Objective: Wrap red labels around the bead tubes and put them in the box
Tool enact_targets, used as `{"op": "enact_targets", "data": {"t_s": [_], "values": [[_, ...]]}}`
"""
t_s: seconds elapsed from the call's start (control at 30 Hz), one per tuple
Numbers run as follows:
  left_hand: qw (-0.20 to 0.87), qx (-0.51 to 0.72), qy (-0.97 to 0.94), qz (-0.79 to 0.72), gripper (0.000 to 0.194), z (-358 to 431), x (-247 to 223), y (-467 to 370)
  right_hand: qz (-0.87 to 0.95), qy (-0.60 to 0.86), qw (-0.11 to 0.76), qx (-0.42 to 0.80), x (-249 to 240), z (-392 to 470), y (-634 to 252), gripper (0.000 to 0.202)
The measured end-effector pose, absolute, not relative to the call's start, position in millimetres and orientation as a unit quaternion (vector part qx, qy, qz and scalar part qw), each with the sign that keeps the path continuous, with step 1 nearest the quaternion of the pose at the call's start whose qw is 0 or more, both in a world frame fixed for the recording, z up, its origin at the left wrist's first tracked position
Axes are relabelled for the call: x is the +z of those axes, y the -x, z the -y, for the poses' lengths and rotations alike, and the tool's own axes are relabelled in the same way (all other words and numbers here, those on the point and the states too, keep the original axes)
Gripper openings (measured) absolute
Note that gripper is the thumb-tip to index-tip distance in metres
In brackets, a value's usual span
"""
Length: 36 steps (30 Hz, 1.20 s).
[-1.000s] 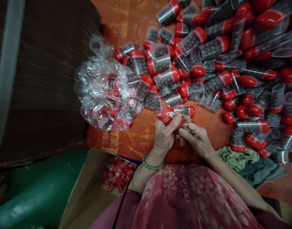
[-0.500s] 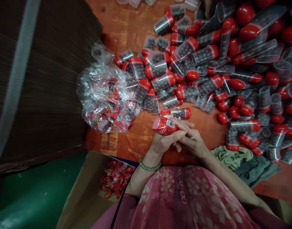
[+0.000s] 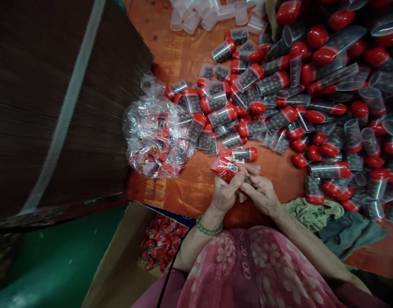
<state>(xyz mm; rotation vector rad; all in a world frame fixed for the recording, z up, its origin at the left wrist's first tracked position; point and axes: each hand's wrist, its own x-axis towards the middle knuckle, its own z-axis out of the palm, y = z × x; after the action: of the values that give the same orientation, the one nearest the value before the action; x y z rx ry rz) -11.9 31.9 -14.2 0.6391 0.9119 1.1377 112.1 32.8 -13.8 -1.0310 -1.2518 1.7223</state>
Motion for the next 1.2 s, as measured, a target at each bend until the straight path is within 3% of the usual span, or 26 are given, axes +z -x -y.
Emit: {"op": "enact_targets", "data": {"t_s": [0.27,0.57,0.7,0.83,0.93,1.0,1.1,1.2], "values": [[0.718,0.415,-0.362,-0.425,0.035,-37,-2,16,0.520,0.414,0.387,0.640,-19,-25,-120,0.033],[0.611,0.464,-0.530,-0.361,0.013,-37,11,23,0.639,0.385,0.416,0.519,-25,-24,-121,0.029],[0.547,0.465,-0.604,-0.346,0.010,-36,11,25,0.641,0.373,0.425,0.519,-28,-23,-124,0.022],[0.524,0.449,-0.634,-0.348,0.021,-33,14,31,0.625,0.375,0.398,0.557,-24,-24,-125,0.027],[0.568,0.468,-0.584,-0.343,0.056,-25,14,37,0.605,0.369,0.386,0.590,-18,-25,-124,0.034],[0.586,0.490,-0.545,-0.345,0.065,-19,13,39,0.599,0.376,0.381,0.596,-17,-26,-122,0.033],[0.568,0.493,-0.531,-0.390,0.039,-15,13,37,0.598,0.403,0.381,0.579,-20,-26,-120,0.034],[0.554,0.492,-0.516,-0.430,0.037,-15,13,30,0.592,0.412,0.378,0.581,-24,-25,-120,0.037]]}}
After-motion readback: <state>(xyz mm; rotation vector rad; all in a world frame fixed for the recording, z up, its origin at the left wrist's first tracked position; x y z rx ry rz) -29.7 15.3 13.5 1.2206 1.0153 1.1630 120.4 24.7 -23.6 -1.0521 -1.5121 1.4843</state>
